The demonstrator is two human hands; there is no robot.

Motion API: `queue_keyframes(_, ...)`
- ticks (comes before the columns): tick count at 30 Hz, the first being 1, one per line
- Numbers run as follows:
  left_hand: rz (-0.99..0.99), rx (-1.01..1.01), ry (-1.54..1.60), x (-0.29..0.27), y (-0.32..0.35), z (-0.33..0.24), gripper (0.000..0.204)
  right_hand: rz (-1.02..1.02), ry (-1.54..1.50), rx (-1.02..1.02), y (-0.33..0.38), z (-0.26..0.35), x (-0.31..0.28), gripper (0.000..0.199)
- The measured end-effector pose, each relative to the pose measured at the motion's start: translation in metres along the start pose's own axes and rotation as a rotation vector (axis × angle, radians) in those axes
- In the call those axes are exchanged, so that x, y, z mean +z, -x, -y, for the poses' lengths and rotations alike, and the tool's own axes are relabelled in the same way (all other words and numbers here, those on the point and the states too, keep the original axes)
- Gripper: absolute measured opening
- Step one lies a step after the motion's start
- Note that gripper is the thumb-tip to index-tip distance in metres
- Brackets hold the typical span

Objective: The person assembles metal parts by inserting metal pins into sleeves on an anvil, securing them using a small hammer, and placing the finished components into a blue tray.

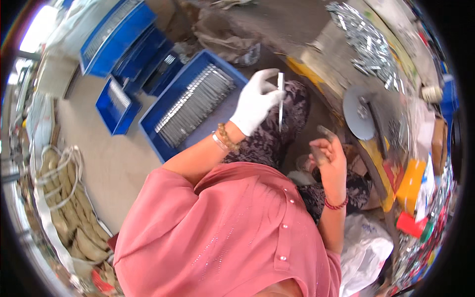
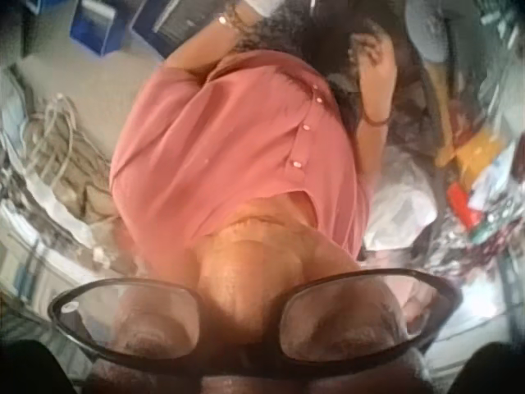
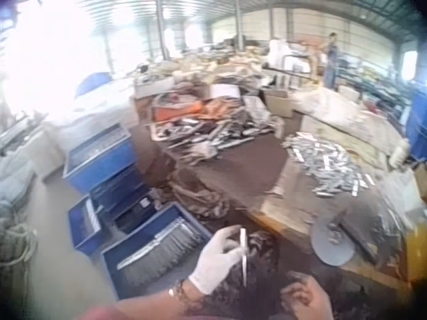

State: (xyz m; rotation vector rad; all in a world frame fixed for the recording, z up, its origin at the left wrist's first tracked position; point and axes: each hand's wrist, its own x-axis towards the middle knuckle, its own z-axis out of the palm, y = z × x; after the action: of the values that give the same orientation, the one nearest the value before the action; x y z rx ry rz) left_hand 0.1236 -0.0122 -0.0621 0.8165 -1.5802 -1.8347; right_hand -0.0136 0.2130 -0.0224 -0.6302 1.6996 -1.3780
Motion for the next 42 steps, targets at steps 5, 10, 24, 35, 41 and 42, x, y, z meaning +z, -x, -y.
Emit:
queue_keyframes(5, -0.49, -0.148, -0.225, -0.124, 0.015, 0.068, 0.06, 0.038, 0.03, 0.09, 0.0, -0.008, -0.006, 0.039)
queue_keyframes(10, -0.794, -0.243, -0.307, -0.233, 0.022, 0.162, 0.054, 0.08, 0.02, 0.123, -0.004, -0.015, -0.011, 0.042)
queue_keyframes(24, -0.87, -0.091, -0.838, -0.228, -0.001, 0.118, 0.039, 0.037, 0.045, 0.16, 0.006, -0.014, -0.012, 0.032)
queue_keyframes(35, 0.158, 0.581, -0.74, 0.031, -0.125, -0.106, 0.021, 0.08, 0.137, -0.049, -0.002, -0.013, -0.017, 0.031)
queue_keyframes(41, 0.494, 0.688, -0.893, 0.137, -0.179, -0.092, 0.027, 0.014, 0.122, -0.104, 0.016, -0.009, -0.024, 0.028)
queue_keyframes(42, 0.549, 0.735, -1.025, 0.152, -0.18, -0.091, 0.028, -0.007, 0.146, -0.114, 0.021, -0.011, -0.027, 0.028)
